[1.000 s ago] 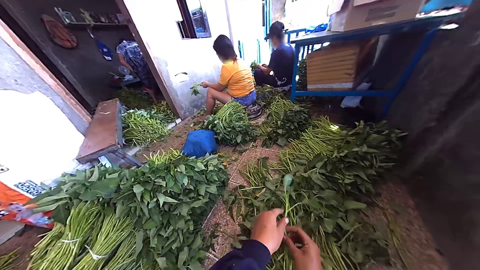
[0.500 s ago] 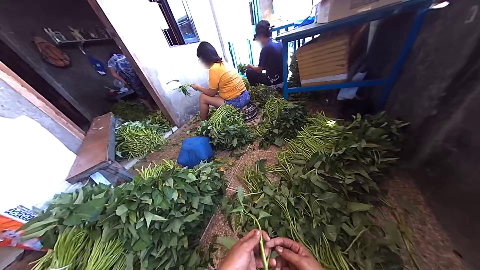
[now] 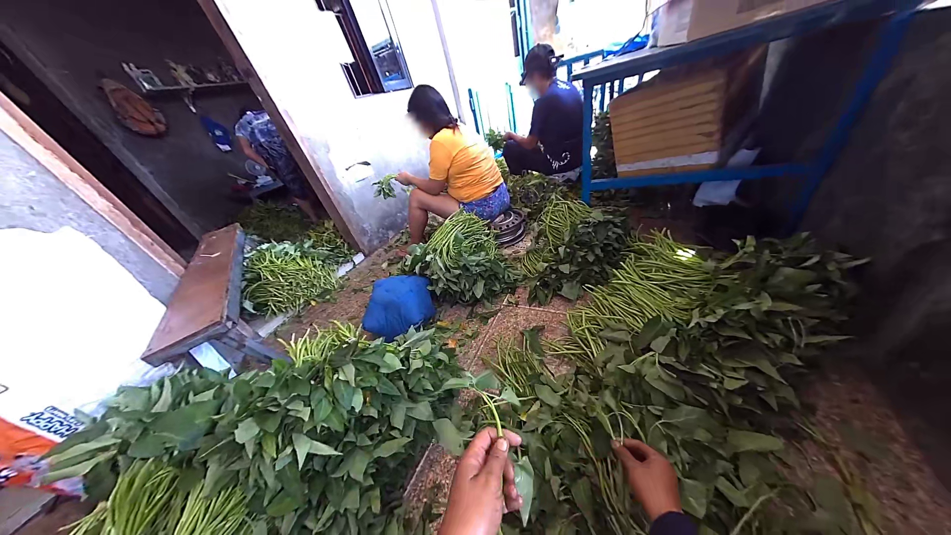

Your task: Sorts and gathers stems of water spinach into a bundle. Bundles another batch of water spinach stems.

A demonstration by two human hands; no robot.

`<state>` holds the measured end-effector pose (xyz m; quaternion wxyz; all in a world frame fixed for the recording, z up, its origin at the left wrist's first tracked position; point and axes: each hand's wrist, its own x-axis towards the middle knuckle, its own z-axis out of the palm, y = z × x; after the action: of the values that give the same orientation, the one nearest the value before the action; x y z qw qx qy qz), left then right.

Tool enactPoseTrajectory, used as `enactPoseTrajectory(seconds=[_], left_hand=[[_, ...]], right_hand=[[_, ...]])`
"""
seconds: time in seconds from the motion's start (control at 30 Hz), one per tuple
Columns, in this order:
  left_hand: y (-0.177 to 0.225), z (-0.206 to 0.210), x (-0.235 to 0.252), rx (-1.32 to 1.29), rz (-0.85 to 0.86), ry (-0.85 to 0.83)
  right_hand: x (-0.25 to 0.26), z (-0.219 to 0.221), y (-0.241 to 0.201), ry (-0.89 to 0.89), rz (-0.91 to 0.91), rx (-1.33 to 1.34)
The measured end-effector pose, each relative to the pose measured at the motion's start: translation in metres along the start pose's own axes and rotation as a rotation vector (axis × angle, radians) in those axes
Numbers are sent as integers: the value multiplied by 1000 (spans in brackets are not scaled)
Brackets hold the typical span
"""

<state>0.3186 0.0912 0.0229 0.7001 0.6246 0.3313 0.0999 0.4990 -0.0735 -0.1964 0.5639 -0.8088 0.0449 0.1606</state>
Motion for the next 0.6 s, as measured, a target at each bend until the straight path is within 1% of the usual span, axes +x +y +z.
enactPoseTrajectory(seconds=[0.03, 0.1, 0.2, 0.3, 0.4, 0.5, 0.6], left_hand=[[-2, 3, -1, 13, 3, -18], [-5, 13, -1, 62, 12, -51], [-13, 32, -1, 167, 73, -80], [-20, 50, -2, 184, 117, -139], [-27, 62, -14, 91, 98, -167], [-30, 63, -23, -48, 4, -121], [-29, 54, -27, -41, -87, -101]], right_hand=[[-13, -11, -7, 20, 1, 120], [-49, -31, -35, 55, -49, 312], [-118, -49, -82, 46, -225, 417], [-164, -43, -108, -10, -347, 491], [-175, -28, -108, -88, -345, 526], [-170, -26, -100, -134, -332, 418], [-173, -32, -103, -270, -234, 407]])
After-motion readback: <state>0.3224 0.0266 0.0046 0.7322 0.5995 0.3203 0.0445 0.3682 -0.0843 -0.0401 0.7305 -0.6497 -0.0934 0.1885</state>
